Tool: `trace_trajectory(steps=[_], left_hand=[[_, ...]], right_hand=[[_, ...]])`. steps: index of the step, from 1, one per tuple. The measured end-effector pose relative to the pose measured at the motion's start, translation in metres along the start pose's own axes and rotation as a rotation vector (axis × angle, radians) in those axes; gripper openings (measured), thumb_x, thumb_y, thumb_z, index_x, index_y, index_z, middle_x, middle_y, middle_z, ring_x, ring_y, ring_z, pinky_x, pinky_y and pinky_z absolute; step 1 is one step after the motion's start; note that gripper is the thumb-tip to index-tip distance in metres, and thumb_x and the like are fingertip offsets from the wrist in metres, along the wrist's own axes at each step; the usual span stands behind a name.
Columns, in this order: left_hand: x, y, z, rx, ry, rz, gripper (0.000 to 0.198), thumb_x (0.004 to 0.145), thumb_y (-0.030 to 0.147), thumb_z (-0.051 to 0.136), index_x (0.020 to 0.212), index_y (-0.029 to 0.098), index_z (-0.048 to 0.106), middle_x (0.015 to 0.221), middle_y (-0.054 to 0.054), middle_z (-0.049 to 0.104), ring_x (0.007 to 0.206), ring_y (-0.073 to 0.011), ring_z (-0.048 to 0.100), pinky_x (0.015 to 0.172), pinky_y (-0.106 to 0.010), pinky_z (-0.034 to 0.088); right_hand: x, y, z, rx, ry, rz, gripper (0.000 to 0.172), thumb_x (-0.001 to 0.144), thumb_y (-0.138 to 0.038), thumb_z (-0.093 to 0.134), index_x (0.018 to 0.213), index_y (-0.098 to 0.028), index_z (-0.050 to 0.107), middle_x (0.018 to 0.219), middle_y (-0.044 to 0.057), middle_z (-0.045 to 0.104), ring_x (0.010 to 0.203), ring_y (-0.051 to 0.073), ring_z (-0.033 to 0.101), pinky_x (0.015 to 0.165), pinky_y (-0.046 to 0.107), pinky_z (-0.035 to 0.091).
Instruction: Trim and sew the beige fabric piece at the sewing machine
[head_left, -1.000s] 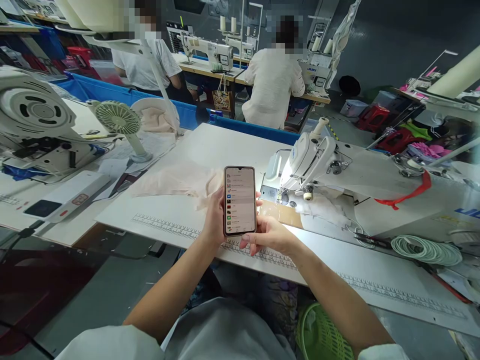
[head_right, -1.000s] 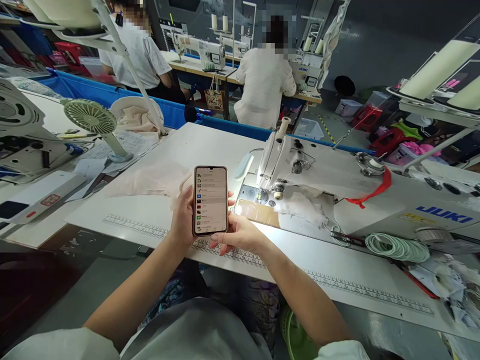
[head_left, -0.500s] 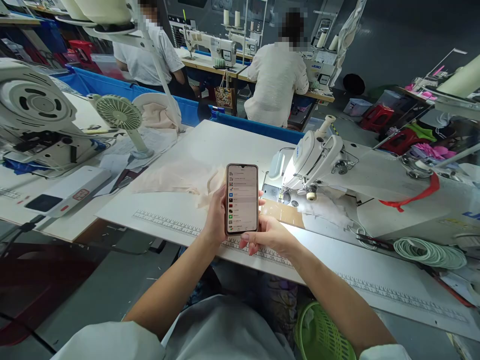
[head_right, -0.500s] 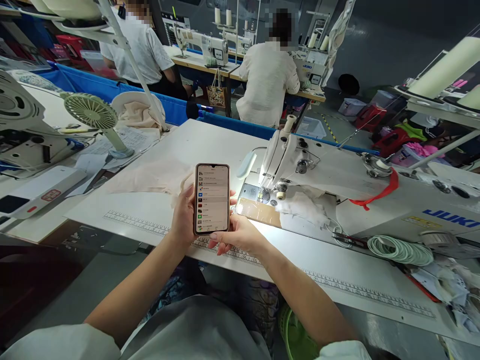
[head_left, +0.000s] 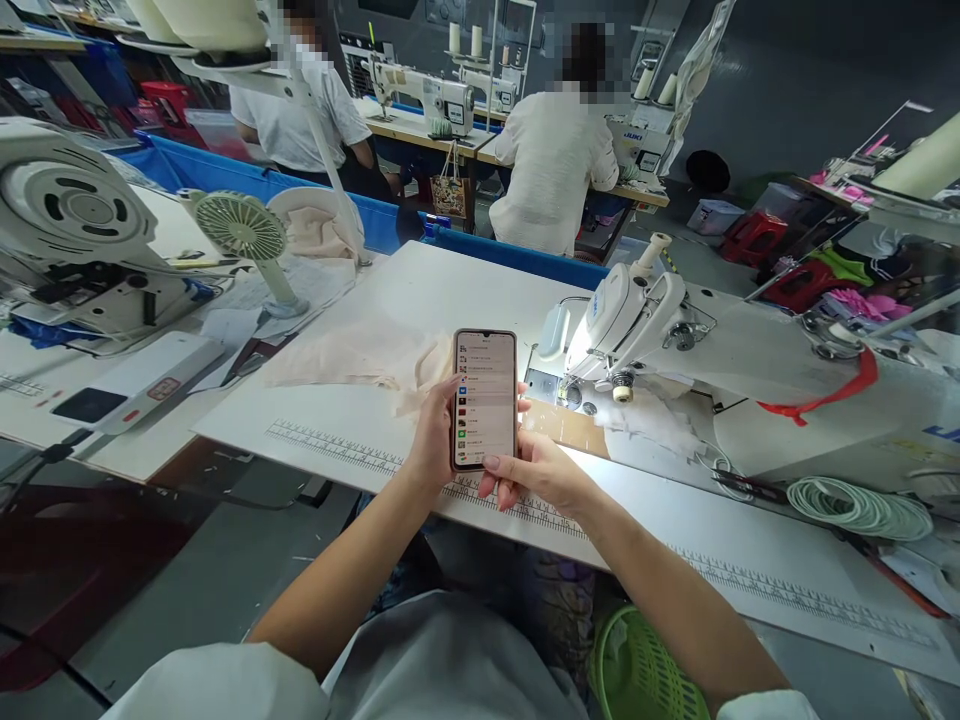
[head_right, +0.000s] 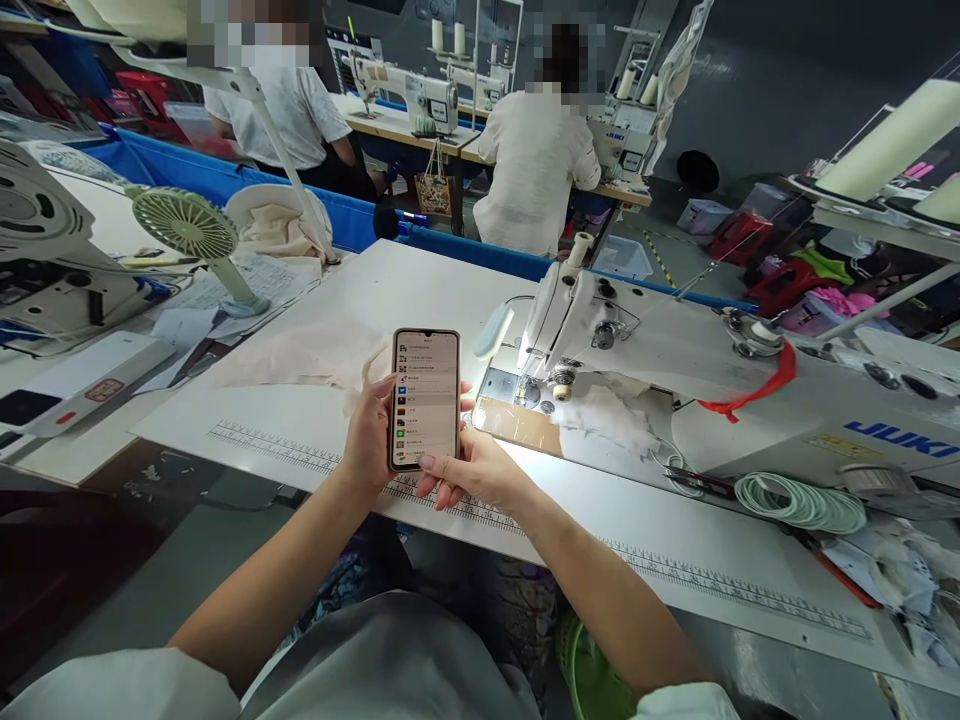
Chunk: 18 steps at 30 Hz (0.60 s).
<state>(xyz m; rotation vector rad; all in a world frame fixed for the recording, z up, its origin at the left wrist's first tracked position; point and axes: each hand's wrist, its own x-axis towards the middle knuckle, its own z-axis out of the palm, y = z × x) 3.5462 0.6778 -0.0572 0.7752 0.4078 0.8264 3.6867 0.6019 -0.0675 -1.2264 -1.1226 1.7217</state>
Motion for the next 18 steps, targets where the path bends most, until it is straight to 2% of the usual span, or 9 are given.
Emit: trace_trajectory(steps=[3, 5, 8, 9, 10, 11, 13, 18], left_hand=[[0.0, 0.0, -0.001, 0.019, 0.004, -0.015, 0.058, 0.086, 0.057, 0.052, 0.122, 0.014, 0.068, 0.12, -0.013, 0.072, 0.108, -0.0352, 0.069, 0.079, -0.041, 0.063], [0.001, 0.001, 0.0, 0.023, 0.034, -0.003, 0.056, 0.085, 0.057, 0.054, 0.121, 0.016, 0.069, 0.118, -0.012, 0.073, 0.108, -0.0347, 0.069, 0.082, -0.042, 0.063], [0.002, 0.002, 0.002, 0.016, 0.083, 0.008, 0.052, 0.084, 0.056, 0.055, 0.114, 0.016, 0.07, 0.107, -0.011, 0.076, 0.105, -0.0342, 0.07, 0.083, -0.042, 0.062], [0.002, 0.002, 0.003, 0.011, 0.09, -0.002, 0.051, 0.085, 0.056, 0.054, 0.112, 0.016, 0.071, 0.104, -0.011, 0.076, 0.104, -0.0342, 0.071, 0.083, -0.043, 0.062], [0.003, 0.001, 0.003, 0.007, 0.089, -0.011, 0.051, 0.085, 0.056, 0.053, 0.111, 0.016, 0.071, 0.102, -0.011, 0.076, 0.103, -0.0341, 0.071, 0.083, -0.043, 0.062], [0.004, 0.001, 0.002, 0.001, 0.092, -0.014, 0.05, 0.086, 0.055, 0.052, 0.109, 0.016, 0.071, 0.101, -0.011, 0.076, 0.102, -0.034, 0.071, 0.084, -0.043, 0.061], [0.005, -0.001, 0.001, -0.006, 0.111, 0.004, 0.047, 0.087, 0.053, 0.051, 0.108, 0.016, 0.071, 0.099, -0.01, 0.076, 0.102, -0.0334, 0.071, 0.084, -0.042, 0.061], [0.006, -0.003, -0.002, -0.002, 0.155, 0.046, 0.041, 0.087, 0.051, 0.051, 0.103, 0.019, 0.071, 0.096, -0.008, 0.076, 0.102, -0.032, 0.07, 0.083, -0.04, 0.061]], right_hand=[[-0.002, -0.001, -0.003, -0.077, 0.048, -0.005, 0.065, 0.076, -0.077, 0.065, 0.097, -0.016, 0.062, 0.075, 0.005, 0.072, 0.051, 0.012, 0.062, 0.048, 0.023, 0.049], [-0.005, -0.002, -0.005, -0.268, 0.238, -0.131, 0.06, 0.085, -0.075, 0.056, 0.102, -0.018, 0.06, 0.079, 0.006, 0.072, 0.057, 0.015, 0.064, 0.053, 0.028, 0.052], [-0.011, -0.006, -0.005, -0.721, 0.708, -0.563, 0.033, 0.098, -0.05, 0.05, 0.106, -0.02, 0.06, 0.09, 0.007, 0.072, 0.076, 0.019, 0.066, 0.069, 0.036, 0.055], [-0.013, -0.007, -0.004, -0.843, 0.804, -0.717, 0.024, 0.099, -0.04, 0.049, 0.109, -0.02, 0.06, 0.095, 0.008, 0.073, 0.084, 0.021, 0.066, 0.076, 0.038, 0.055], [-0.014, -0.008, -0.003, -0.931, 0.84, -0.85, 0.02, 0.1, -0.031, 0.048, 0.112, -0.021, 0.059, 0.099, 0.008, 0.074, 0.092, 0.023, 0.066, 0.082, 0.041, 0.055], [-0.015, -0.009, -0.002, -0.986, 0.827, -0.955, 0.021, 0.099, -0.024, 0.047, 0.116, -0.021, 0.059, 0.104, 0.008, 0.074, 0.099, 0.024, 0.065, 0.087, 0.043, 0.054], [-0.015, -0.009, 0.0, -1.045, 0.75, -1.06, 0.03, 0.097, -0.015, 0.046, 0.124, -0.023, 0.057, 0.115, 0.007, 0.072, 0.113, 0.025, 0.061, 0.096, 0.046, 0.052], [-0.011, -0.004, 0.001, -1.086, 0.644, -1.062, 0.036, 0.095, -0.011, 0.048, 0.128, -0.024, 0.055, 0.125, 0.006, 0.07, 0.13, 0.027, 0.053, 0.102, 0.049, 0.05]])
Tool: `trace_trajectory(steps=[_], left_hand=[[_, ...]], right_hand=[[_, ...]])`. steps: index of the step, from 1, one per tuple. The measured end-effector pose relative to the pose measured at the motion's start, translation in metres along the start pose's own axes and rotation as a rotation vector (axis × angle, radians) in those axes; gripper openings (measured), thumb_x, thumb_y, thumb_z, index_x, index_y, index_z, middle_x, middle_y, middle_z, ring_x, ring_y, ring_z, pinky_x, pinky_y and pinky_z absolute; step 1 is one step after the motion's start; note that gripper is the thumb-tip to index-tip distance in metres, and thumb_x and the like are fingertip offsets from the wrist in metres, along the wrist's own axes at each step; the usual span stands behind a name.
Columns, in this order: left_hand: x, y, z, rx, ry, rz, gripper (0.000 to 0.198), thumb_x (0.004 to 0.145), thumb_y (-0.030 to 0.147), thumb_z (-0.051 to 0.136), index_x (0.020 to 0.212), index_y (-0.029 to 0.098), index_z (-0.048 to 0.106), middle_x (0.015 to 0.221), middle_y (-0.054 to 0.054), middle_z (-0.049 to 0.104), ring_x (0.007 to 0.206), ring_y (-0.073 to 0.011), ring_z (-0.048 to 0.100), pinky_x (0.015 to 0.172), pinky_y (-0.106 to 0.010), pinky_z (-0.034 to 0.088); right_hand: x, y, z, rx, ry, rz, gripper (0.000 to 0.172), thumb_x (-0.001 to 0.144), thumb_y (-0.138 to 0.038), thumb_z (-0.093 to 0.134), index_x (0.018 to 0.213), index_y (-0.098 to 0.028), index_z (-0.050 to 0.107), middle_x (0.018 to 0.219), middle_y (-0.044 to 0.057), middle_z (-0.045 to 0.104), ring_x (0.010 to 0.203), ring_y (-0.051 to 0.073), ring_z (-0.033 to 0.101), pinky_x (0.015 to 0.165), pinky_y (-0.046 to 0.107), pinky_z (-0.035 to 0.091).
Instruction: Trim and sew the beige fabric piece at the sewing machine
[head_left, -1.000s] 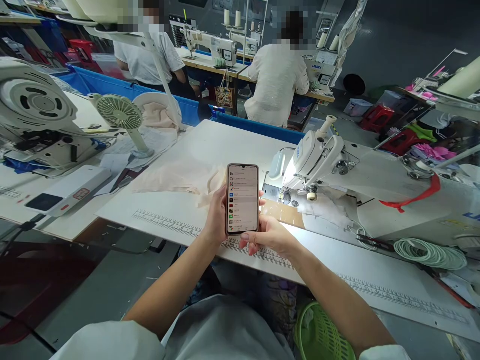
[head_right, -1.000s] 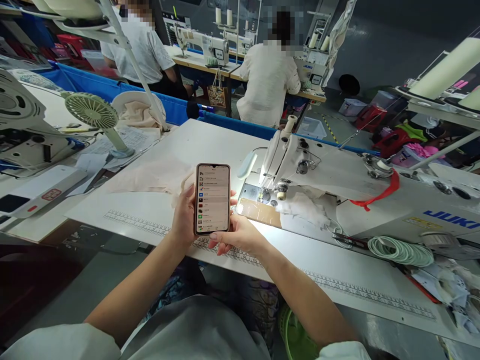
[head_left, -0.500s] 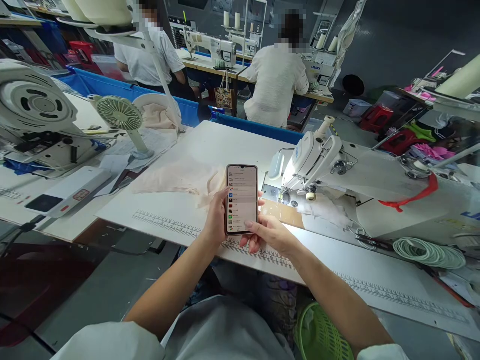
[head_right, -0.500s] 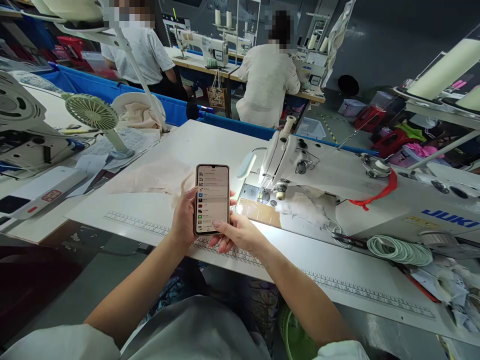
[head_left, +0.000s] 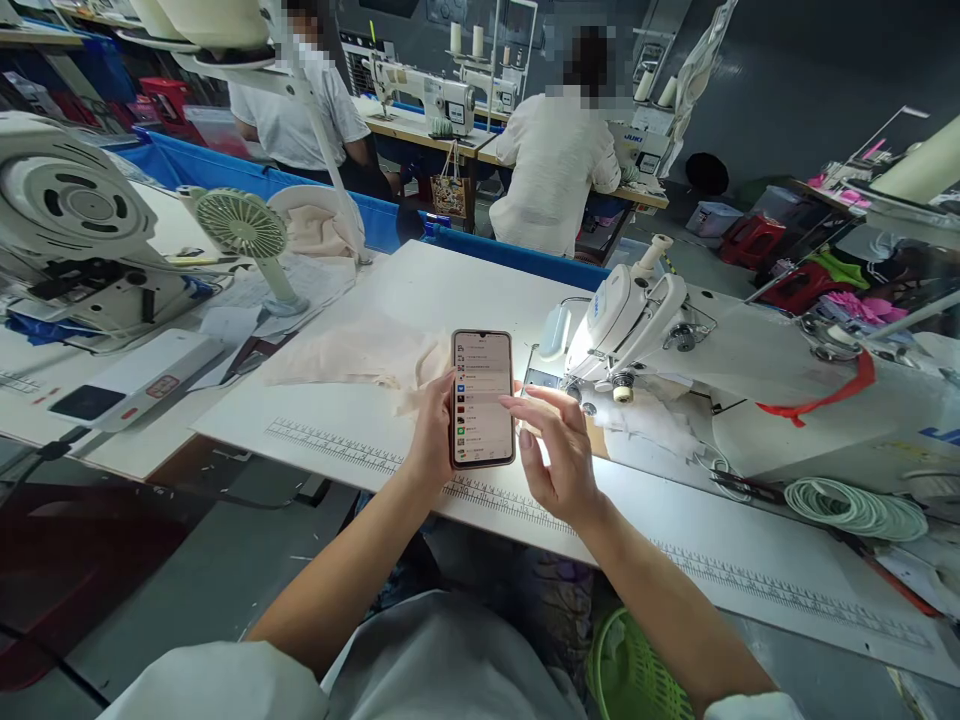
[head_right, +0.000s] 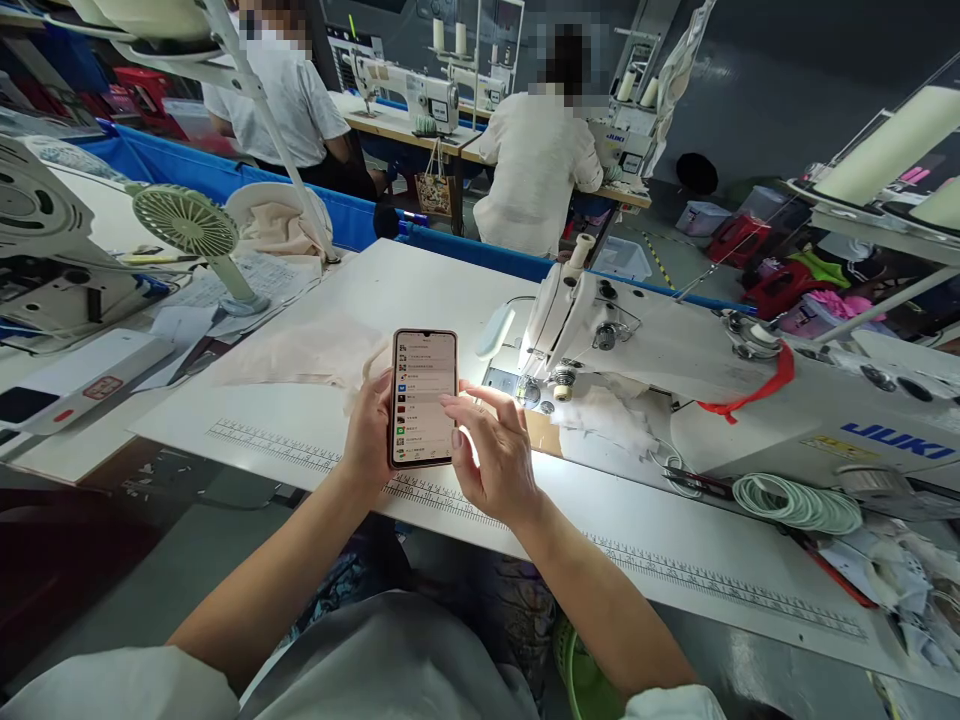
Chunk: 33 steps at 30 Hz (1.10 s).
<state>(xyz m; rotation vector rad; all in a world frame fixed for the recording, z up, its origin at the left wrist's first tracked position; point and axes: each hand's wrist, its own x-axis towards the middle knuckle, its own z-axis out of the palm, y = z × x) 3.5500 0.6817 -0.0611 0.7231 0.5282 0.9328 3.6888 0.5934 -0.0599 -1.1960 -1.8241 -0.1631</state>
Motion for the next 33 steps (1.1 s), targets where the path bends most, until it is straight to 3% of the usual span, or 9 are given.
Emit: trace_trajectory(steps=[10, 33], left_hand=[[-0.0001, -0.0006, 0.001, 0.006, 0.018, -0.038, 0.038, 0.09, 0.048, 0.047, 0.098, 0.018, 0.07, 0.09, -0.008, 0.075, 0.099, -0.03, 0.071, 0.08, -0.037, 0.061], [-0.0009, -0.0006, 0.0, 0.003, -0.02, -0.018, 0.043, 0.09, 0.053, 0.051, 0.106, 0.019, 0.071, 0.098, -0.008, 0.076, 0.1, -0.0313, 0.07, 0.084, -0.04, 0.059]], right_hand=[[0.0004, -0.0011, 0.0, -0.067, -0.059, -0.004, 0.033, 0.096, -0.013, 0.048, 0.127, -0.023, 0.054, 0.123, 0.006, 0.071, 0.129, 0.026, 0.055, 0.098, 0.046, 0.048], [0.0011, 0.0014, -0.0009, -0.004, 0.028, 0.039, 0.037, 0.096, -0.011, 0.046, 0.129, -0.025, 0.055, 0.122, 0.005, 0.071, 0.126, 0.024, 0.057, 0.103, 0.047, 0.05]])
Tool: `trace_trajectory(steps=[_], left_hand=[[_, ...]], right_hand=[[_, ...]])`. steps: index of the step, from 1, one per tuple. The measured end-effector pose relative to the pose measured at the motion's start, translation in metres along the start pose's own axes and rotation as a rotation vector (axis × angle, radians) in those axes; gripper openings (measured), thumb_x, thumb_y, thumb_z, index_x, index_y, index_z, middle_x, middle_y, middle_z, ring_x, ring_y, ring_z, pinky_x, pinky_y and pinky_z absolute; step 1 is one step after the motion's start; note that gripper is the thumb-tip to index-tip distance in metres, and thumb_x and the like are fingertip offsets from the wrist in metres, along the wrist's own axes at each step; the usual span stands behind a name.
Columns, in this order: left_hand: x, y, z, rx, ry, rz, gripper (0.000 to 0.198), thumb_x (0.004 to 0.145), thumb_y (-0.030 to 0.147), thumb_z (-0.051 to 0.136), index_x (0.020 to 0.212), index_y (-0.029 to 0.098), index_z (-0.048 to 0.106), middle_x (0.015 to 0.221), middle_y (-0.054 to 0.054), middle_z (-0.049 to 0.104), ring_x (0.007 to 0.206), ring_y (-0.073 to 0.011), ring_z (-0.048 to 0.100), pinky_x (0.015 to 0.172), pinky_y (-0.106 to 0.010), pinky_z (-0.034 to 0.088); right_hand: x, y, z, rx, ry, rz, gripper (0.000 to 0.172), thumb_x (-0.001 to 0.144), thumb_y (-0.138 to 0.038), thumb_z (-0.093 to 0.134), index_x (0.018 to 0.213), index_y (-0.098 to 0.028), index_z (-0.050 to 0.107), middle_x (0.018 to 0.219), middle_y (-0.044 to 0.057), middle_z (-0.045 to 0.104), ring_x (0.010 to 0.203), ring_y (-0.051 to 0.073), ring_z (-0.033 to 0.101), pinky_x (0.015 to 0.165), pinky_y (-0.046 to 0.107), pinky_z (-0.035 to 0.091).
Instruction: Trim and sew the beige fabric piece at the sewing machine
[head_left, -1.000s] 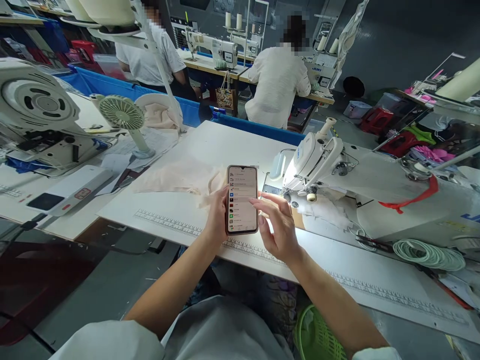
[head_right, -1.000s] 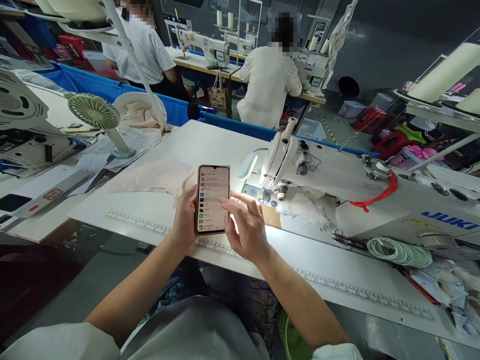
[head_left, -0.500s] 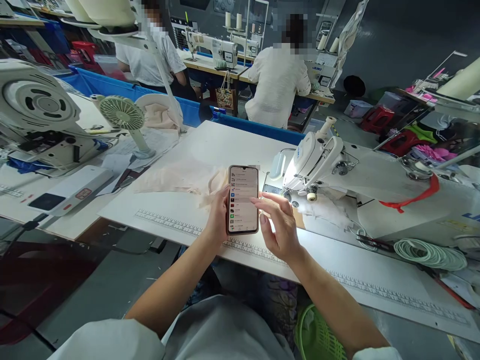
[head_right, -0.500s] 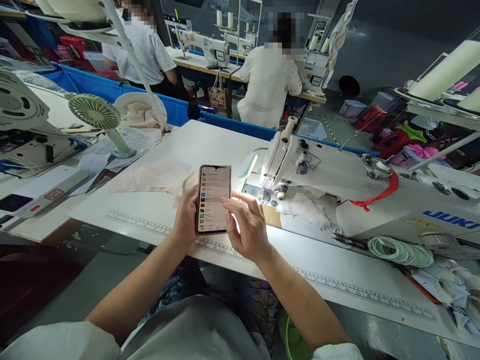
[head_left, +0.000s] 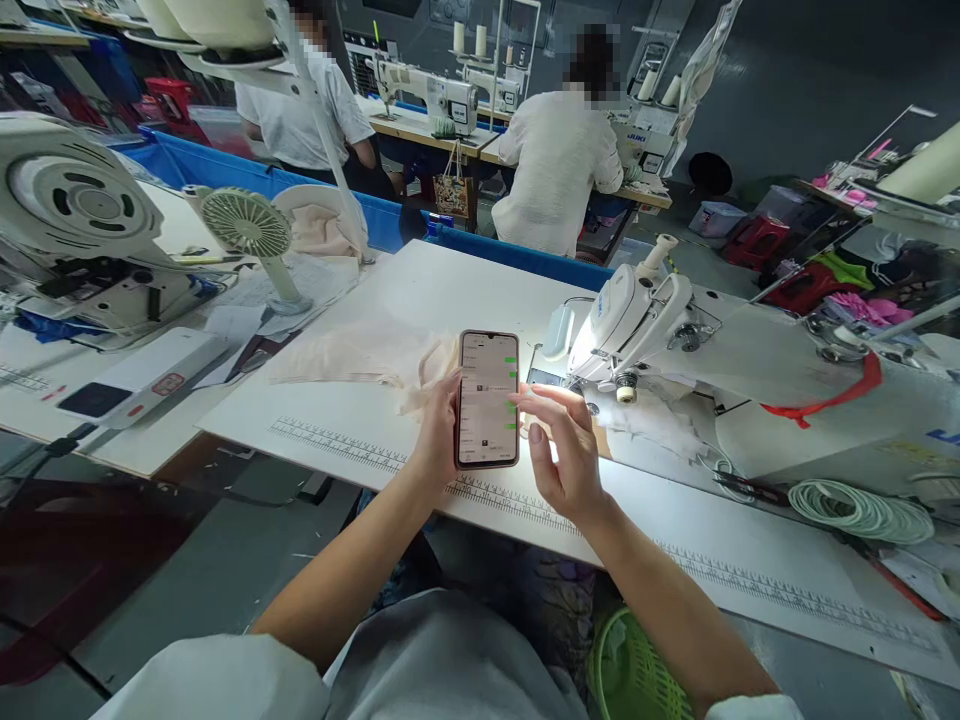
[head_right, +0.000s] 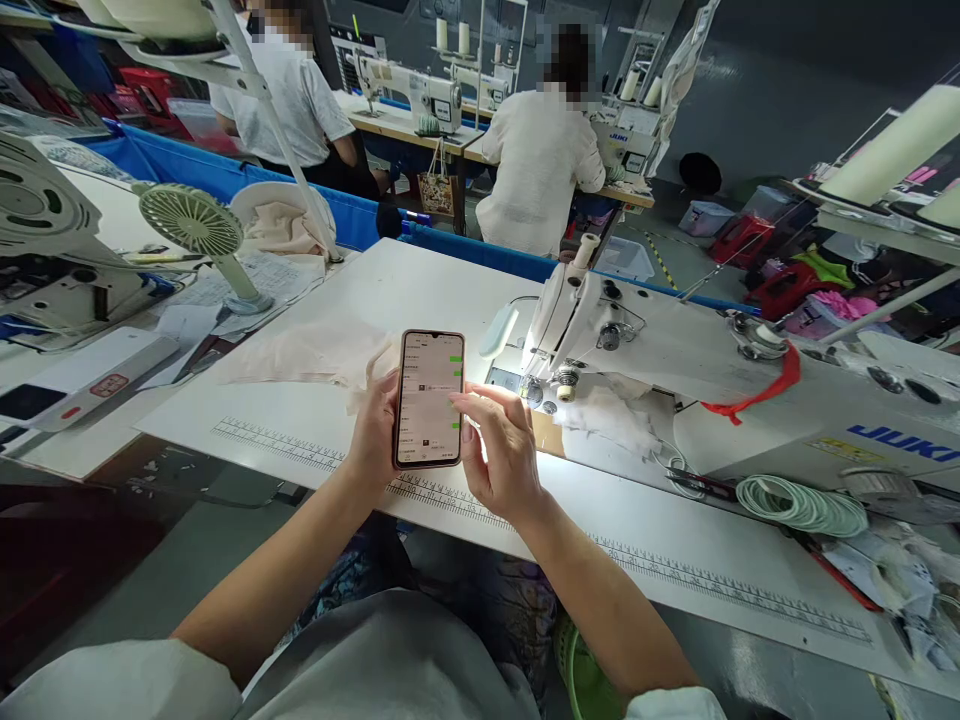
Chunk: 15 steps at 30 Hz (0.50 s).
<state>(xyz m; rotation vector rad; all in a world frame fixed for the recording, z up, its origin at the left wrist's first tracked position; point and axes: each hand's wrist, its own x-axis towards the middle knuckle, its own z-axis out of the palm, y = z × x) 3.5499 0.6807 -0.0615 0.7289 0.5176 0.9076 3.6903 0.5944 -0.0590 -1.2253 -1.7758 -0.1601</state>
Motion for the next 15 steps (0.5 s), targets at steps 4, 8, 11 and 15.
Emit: trace_trajectory(steps=[4, 8, 11, 15], left_hand=[[0.0, 0.0, -0.001, 0.003, 0.004, 0.002, 0.046, 0.089, 0.054, 0.051, 0.112, 0.019, 0.07, 0.1, -0.009, 0.076, 0.098, -0.0322, 0.071, 0.086, -0.043, 0.059], [0.0, 0.0, -0.002, -0.002, -0.039, 0.012, 0.048, 0.092, 0.054, 0.049, 0.119, 0.02, 0.068, 0.103, -0.009, 0.076, 0.101, -0.0321, 0.071, 0.086, -0.042, 0.06], [-0.002, 0.002, -0.001, -0.02, -0.096, 0.032, 0.054, 0.092, 0.057, 0.046, 0.123, 0.019, 0.067, 0.11, -0.011, 0.074, 0.104, -0.0331, 0.07, 0.084, -0.042, 0.06], [-0.006, 0.006, 0.003, -0.048, -0.127, 0.071, 0.057, 0.093, 0.061, 0.044, 0.125, 0.019, 0.066, 0.116, -0.012, 0.073, 0.104, -0.0322, 0.07, 0.078, -0.039, 0.062]], right_hand=[[0.0, -0.001, 0.0, 0.0, 0.004, -0.003, 0.036, 0.097, -0.011, 0.045, 0.128, -0.026, 0.056, 0.121, 0.005, 0.071, 0.125, 0.024, 0.057, 0.103, 0.047, 0.049], [0.0, -0.003, 0.0, -0.016, 0.042, 0.083, 0.028, 0.099, -0.018, 0.046, 0.124, -0.023, 0.057, 0.118, 0.008, 0.071, 0.118, 0.025, 0.061, 0.101, 0.048, 0.049], [0.002, 0.001, -0.003, 0.128, 0.029, 0.404, 0.025, 0.098, -0.036, 0.054, 0.116, -0.02, 0.059, 0.112, 0.01, 0.07, 0.097, 0.023, 0.067, 0.088, 0.044, 0.055], [0.004, 0.01, -0.004, 0.76, -0.486, 0.913, 0.043, 0.082, -0.056, 0.072, 0.098, -0.017, 0.061, 0.095, 0.008, 0.073, 0.07, 0.016, 0.069, 0.064, 0.031, 0.056]])
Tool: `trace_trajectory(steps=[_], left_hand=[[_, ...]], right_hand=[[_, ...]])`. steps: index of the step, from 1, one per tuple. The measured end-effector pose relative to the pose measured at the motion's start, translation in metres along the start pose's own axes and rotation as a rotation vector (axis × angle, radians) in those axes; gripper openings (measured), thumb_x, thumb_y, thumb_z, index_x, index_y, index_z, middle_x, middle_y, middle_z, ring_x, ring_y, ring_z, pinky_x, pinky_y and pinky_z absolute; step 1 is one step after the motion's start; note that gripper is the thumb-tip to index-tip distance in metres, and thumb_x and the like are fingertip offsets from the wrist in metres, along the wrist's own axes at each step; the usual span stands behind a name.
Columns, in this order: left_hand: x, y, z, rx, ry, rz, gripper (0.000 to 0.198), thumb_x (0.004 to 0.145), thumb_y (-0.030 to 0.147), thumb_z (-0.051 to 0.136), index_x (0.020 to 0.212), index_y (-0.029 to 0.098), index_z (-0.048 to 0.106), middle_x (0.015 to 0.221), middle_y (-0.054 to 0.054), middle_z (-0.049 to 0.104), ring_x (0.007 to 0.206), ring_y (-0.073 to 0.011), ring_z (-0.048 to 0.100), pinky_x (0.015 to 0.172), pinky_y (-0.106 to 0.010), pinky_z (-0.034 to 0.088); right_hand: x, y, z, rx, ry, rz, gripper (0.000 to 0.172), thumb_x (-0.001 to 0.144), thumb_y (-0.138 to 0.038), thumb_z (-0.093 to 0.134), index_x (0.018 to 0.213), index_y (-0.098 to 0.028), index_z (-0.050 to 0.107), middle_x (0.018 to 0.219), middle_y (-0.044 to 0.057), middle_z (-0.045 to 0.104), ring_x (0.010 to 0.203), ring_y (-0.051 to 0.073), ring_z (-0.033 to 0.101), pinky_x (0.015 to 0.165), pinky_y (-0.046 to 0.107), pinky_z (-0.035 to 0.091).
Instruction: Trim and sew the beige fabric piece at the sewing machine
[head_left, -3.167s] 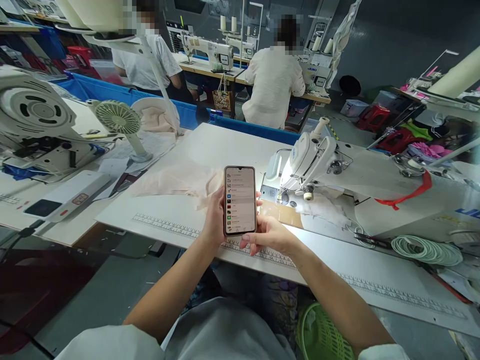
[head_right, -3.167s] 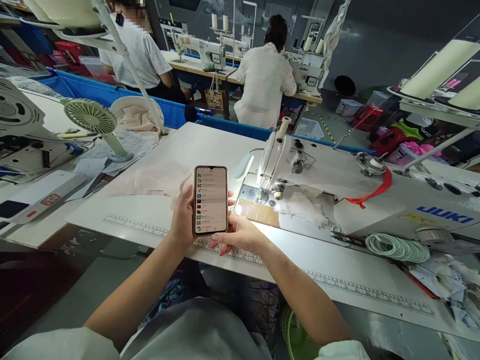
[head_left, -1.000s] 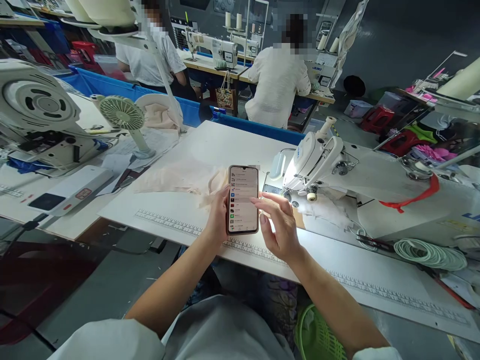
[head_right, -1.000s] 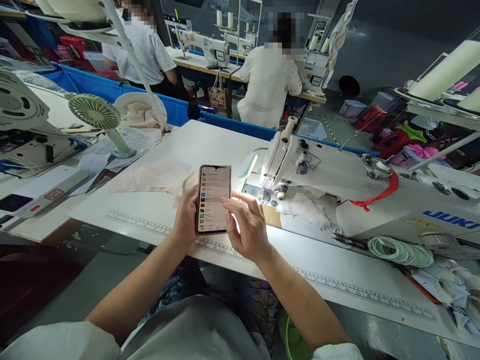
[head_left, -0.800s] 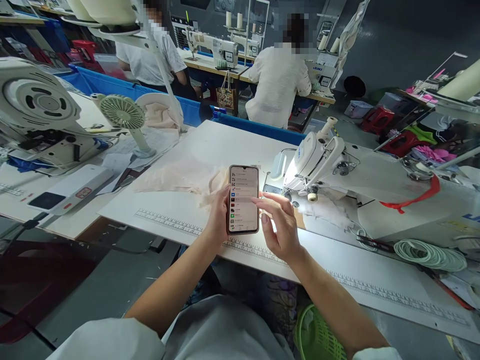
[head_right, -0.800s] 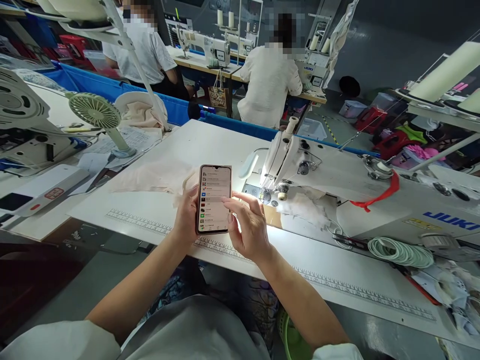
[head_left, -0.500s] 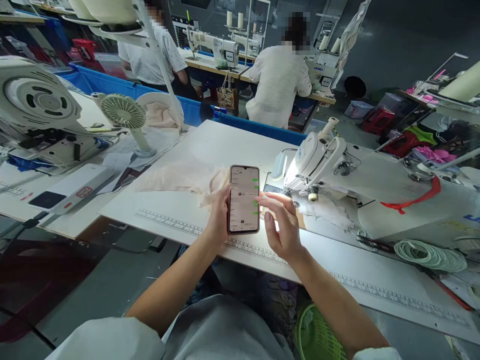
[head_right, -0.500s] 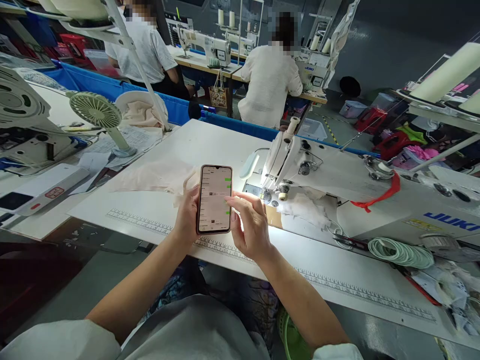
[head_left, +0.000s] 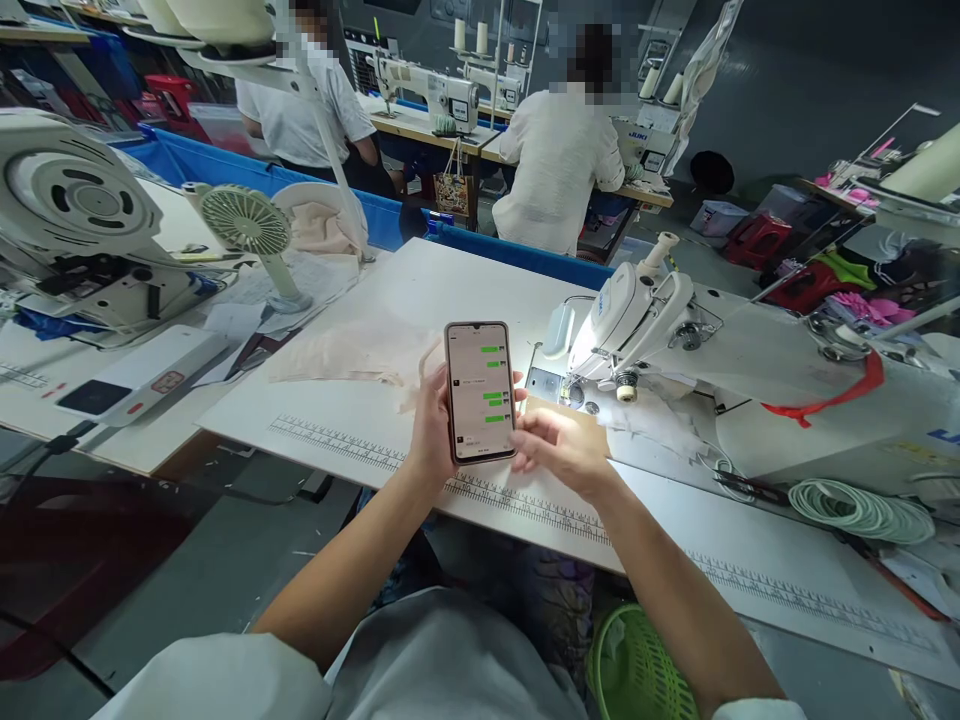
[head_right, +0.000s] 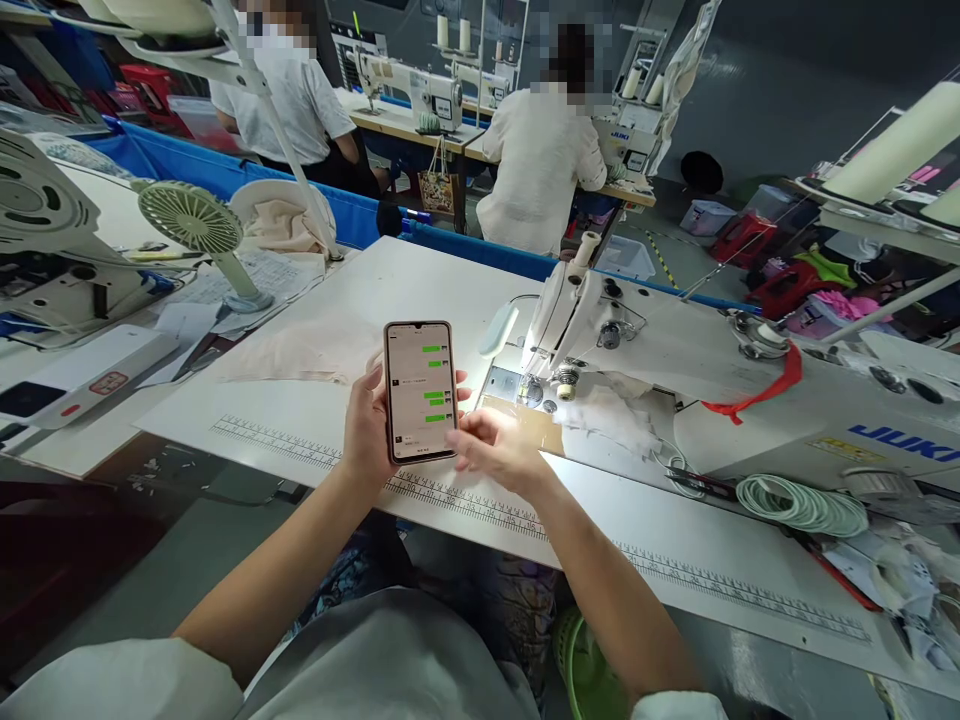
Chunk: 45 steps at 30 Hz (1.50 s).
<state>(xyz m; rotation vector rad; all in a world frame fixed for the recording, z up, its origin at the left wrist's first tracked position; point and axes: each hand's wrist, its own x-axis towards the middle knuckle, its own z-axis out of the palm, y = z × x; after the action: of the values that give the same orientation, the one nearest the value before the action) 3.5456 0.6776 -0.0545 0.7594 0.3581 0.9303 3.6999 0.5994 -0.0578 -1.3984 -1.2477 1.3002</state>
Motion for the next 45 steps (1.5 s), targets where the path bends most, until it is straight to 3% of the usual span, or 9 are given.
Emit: trace_trajectory(steps=[2, 4, 9, 31, 40, 45], left_hand=[[-0.001, 0.002, 0.003, -0.007, -0.014, -0.01, 0.058, 0.093, 0.062, 0.043, 0.123, 0.019, 0.067, 0.115, -0.012, 0.073, 0.102, -0.0313, 0.07, 0.076, -0.038, 0.062], [-0.002, 0.004, 0.005, -0.009, -0.027, -0.023, 0.057, 0.092, 0.062, 0.045, 0.121, 0.019, 0.068, 0.112, -0.012, 0.073, 0.1, -0.0307, 0.071, 0.076, -0.038, 0.062], [-0.002, 0.005, 0.005, -0.03, -0.06, -0.044, 0.058, 0.091, 0.063, 0.047, 0.122, 0.018, 0.067, 0.112, -0.012, 0.073, 0.102, -0.0333, 0.07, 0.074, -0.04, 0.063], [0.0, 0.0, -0.005, 0.018, -0.051, -0.087, 0.064, 0.089, 0.066, 0.047, 0.127, 0.018, 0.065, 0.119, -0.012, 0.072, 0.105, -0.034, 0.07, 0.08, -0.042, 0.063], [0.001, 0.001, -0.002, 0.015, -0.071, -0.077, 0.063, 0.09, 0.065, 0.043, 0.122, 0.015, 0.067, 0.117, -0.014, 0.072, 0.101, -0.0341, 0.07, 0.063, -0.035, 0.062], [0.001, 0.002, -0.002, 0.022, -0.061, -0.071, 0.062, 0.091, 0.063, 0.044, 0.124, 0.016, 0.066, 0.118, -0.014, 0.071, 0.104, -0.0348, 0.069, 0.068, -0.038, 0.063]], right_hand=[[0.002, 0.002, 0.003, 0.167, -0.221, 0.136, 0.048, 0.075, -0.053, 0.081, 0.1, -0.016, 0.063, 0.093, 0.006, 0.075, 0.067, 0.014, 0.069, 0.062, 0.027, 0.055], [0.003, 0.004, 0.009, 0.283, -0.277, 0.149, 0.051, 0.072, -0.048, 0.085, 0.106, -0.016, 0.064, 0.092, 0.006, 0.076, 0.065, 0.013, 0.069, 0.062, 0.025, 0.055], [0.004, 0.009, 0.02, 0.38, -0.272, 0.118, 0.049, 0.074, -0.044, 0.085, 0.109, -0.014, 0.065, 0.088, 0.006, 0.076, 0.058, 0.011, 0.067, 0.06, 0.024, 0.056], [0.006, 0.011, 0.026, 0.329, -0.172, 0.1, 0.048, 0.074, -0.051, 0.082, 0.101, -0.013, 0.067, 0.068, 0.001, 0.072, 0.051, 0.011, 0.062, 0.053, 0.023, 0.051], [0.006, 0.01, 0.026, 0.334, -0.173, 0.097, 0.047, 0.074, -0.052, 0.082, 0.097, -0.014, 0.067, 0.072, 0.001, 0.073, 0.049, 0.009, 0.059, 0.054, 0.025, 0.052], [0.006, 0.009, 0.027, 0.339, -0.166, 0.097, 0.044, 0.075, -0.05, 0.082, 0.096, -0.014, 0.068, 0.07, 0.001, 0.072, 0.052, 0.01, 0.061, 0.055, 0.025, 0.052]])
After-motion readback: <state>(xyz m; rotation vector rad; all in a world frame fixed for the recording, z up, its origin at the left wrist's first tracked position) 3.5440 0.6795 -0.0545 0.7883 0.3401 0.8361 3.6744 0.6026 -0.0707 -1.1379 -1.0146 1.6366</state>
